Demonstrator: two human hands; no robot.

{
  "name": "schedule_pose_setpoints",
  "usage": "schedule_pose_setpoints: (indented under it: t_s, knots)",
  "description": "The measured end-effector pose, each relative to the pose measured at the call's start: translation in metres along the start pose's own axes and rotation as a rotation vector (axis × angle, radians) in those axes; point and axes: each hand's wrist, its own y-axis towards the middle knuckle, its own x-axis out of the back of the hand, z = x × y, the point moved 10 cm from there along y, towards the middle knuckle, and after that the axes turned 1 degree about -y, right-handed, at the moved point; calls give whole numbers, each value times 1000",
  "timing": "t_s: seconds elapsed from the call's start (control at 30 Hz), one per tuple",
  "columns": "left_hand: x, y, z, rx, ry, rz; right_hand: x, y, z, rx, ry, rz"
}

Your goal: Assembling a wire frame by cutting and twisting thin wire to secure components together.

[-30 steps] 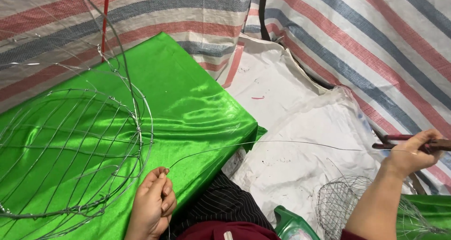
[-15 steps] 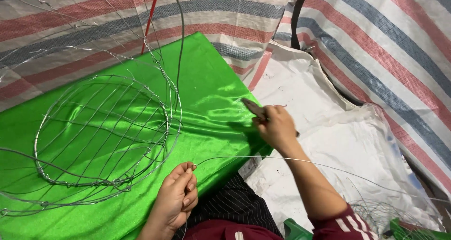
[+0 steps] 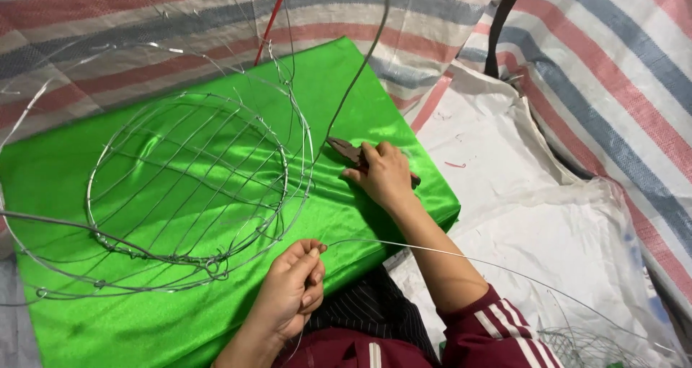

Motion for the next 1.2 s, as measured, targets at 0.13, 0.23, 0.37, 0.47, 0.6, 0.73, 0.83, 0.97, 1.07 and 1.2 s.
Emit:
schedule_pose_setpoints:
  t_s: [0.13,0.23,0.37,0.47,0.6,0.73,0.83,0.97,1.07,1.2]
  knots:
    - [-11,0,-3,-2,0,59,62,-33,13,232,36,-357]
    - [-16,-3,-4,-6,-11,85,123,-78,38,386,271,-351]
    - [-27,-8,1,36,-7,118,127,-130,75,554,630,104]
    - [-37,-12,10,68,24,133,141,-149,89,639,930,11]
    - [-36,-8,38,59,137,116,154,-154,88,575,1247,-266]
    - [-45,-16,49,56,259,157,147,-168,78,514,1392,-326]
    - [-49,-26,56,43,354,232,148,-175,74,413,1401,-313]
    - [-71,-48,26,-391,859,285,154,-178,65,241,1486,-406]
    - [-82,-62,17,-568,972,308,158,-179,62,204,1544,-471]
    - [-86,-66,22,-665,1016,368,160,-180,63,215,1576,-508]
